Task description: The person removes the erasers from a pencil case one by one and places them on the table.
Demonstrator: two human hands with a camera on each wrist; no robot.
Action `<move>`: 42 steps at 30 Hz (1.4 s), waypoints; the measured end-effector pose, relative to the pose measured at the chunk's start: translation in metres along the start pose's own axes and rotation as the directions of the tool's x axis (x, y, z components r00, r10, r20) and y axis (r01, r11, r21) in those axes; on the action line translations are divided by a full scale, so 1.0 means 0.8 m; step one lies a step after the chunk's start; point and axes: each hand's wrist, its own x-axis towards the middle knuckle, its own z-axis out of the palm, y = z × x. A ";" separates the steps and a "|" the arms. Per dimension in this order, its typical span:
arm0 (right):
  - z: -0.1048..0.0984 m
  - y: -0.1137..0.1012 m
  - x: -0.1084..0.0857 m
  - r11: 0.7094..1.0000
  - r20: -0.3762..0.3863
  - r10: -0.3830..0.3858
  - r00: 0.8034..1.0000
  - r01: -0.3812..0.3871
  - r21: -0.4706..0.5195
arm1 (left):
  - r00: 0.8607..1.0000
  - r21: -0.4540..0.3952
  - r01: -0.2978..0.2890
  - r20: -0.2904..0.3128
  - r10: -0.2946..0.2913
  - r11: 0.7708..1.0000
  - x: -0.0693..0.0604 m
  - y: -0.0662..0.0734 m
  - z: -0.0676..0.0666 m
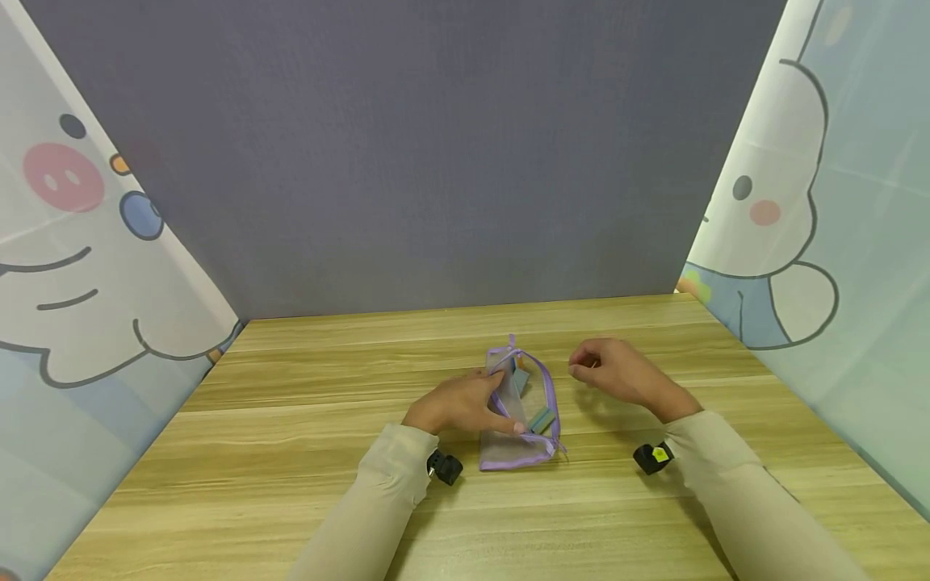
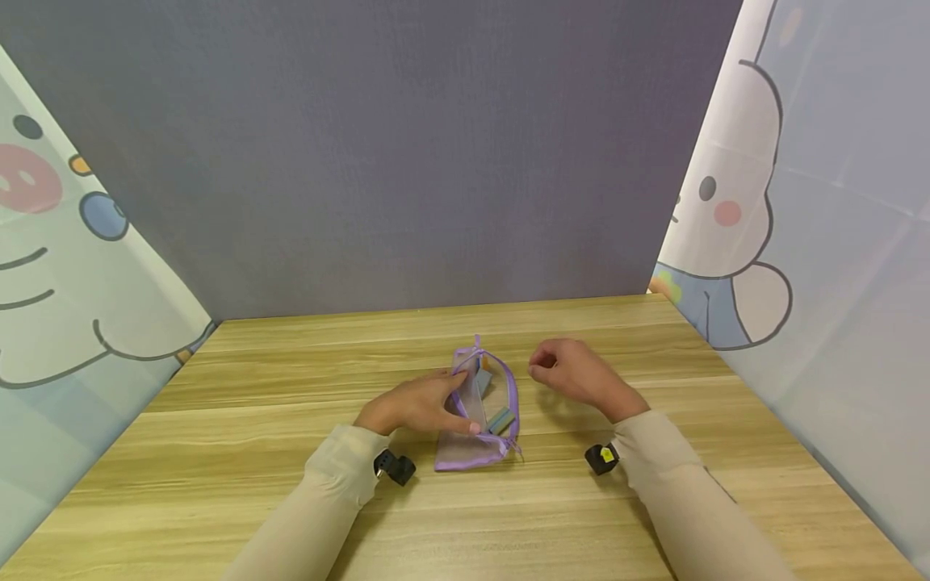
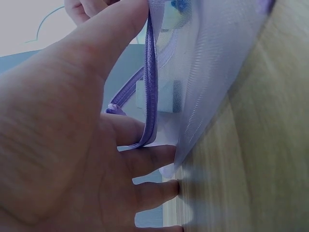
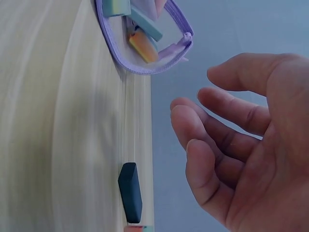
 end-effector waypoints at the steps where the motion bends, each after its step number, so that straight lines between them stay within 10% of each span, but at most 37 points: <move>1: 0.001 -0.001 0.000 1.000 0.003 -0.003 1.000 0.003 -0.004 | 1.000 -0.003 0.003 0.002 -0.003 1.000 0.000 0.000 0.000; 22: 0.015 -0.016 0.002 0.993 0.060 -0.104 0.993 0.107 -0.042 | 1.000 -0.009 0.008 0.007 -0.008 1.000 0.003 -0.001 0.000; 42: 0.036 -0.040 -0.002 0.987 0.279 -0.093 0.956 0.125 -0.101 | 1.000 0.030 0.012 0.003 -0.012 0.999 0.003 0.002 0.000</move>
